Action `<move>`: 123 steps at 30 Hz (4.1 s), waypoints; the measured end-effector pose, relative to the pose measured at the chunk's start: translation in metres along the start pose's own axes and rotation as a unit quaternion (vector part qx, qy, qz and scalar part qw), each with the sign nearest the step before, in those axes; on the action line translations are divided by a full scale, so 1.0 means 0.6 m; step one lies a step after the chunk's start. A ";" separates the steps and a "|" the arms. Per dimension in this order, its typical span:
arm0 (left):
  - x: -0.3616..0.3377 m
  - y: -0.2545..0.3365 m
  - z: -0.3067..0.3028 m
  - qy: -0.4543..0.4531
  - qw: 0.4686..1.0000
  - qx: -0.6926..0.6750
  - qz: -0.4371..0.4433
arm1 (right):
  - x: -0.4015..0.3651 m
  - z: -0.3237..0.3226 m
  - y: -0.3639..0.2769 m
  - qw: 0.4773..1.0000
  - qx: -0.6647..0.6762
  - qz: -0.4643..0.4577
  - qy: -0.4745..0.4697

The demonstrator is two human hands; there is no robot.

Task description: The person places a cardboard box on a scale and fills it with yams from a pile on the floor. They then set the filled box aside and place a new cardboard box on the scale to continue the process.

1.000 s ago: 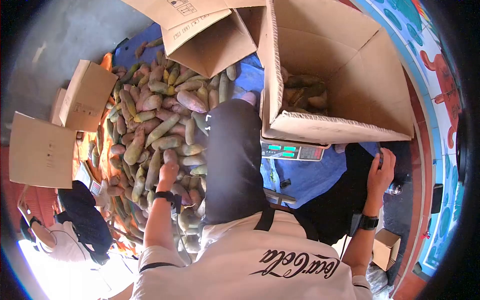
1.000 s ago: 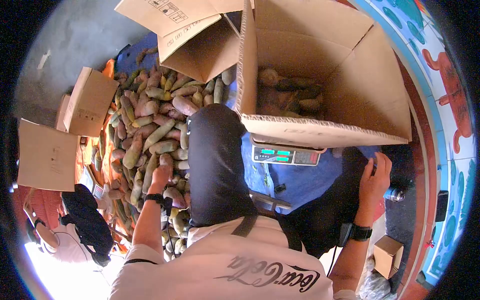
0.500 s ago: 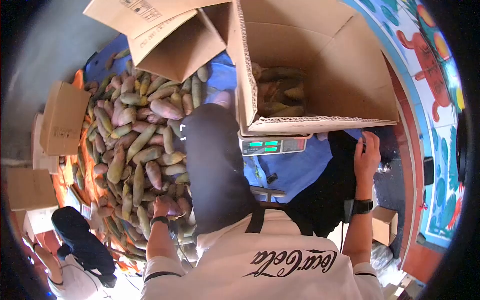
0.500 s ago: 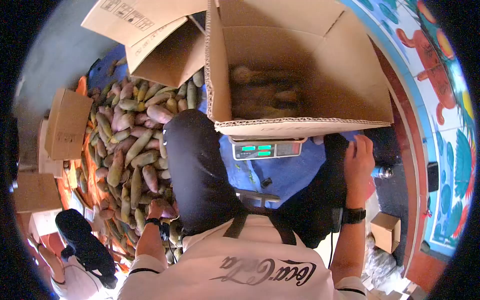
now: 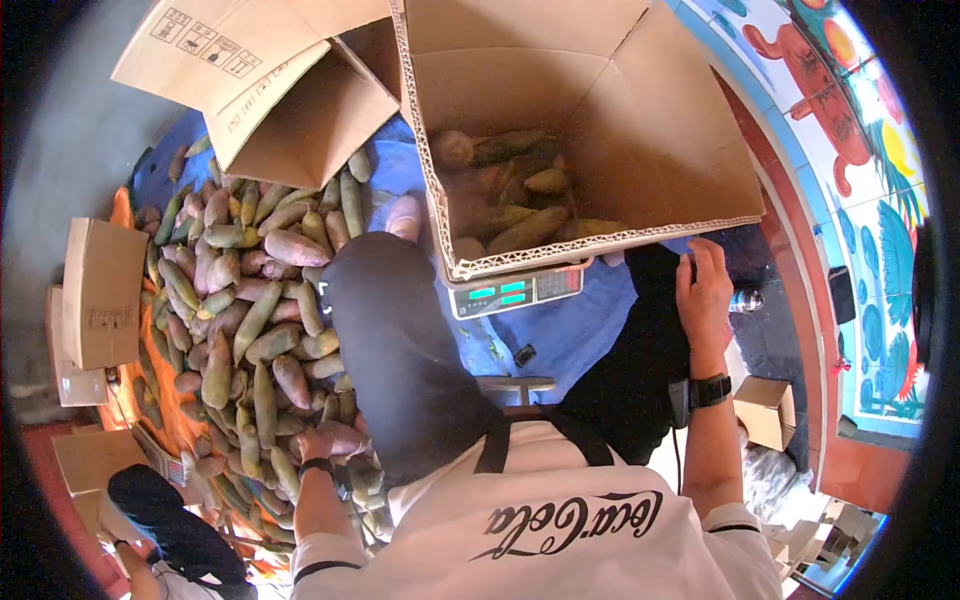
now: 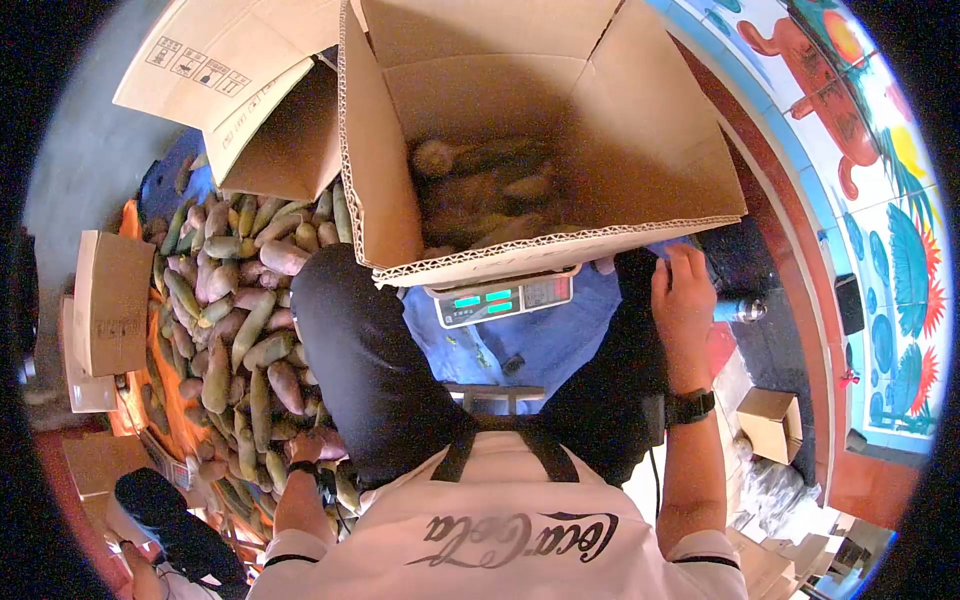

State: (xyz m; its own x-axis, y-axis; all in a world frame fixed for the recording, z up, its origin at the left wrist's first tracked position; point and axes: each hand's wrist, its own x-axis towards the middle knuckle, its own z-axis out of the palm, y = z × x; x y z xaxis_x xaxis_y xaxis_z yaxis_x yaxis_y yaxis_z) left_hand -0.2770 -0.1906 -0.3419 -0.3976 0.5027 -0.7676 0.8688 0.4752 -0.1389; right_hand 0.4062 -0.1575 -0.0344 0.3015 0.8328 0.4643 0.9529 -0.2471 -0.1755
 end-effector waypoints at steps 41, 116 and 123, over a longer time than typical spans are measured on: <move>-0.125 0.176 -0.159 0.252 0.921 -0.132 0.268 | -0.002 -0.002 0.008 0.998 0.020 -0.034 0.045; -0.499 0.486 -0.413 0.301 0.664 -0.185 0.659 | -0.003 -0.006 0.003 0.998 0.039 -0.037 0.044; -0.501 0.485 -0.418 0.303 0.705 -0.098 0.634 | -0.004 0.003 -0.004 0.996 0.034 -0.038 0.067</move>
State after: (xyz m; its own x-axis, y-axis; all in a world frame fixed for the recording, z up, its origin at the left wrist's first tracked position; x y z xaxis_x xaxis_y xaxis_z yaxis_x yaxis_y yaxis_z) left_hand 0.0214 -0.0221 0.0051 0.5565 0.8015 0.2188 0.6061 -0.5718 0.5528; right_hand 0.4028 -0.1581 -0.0369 0.2349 0.7726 0.5899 0.9701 -0.1479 -0.1926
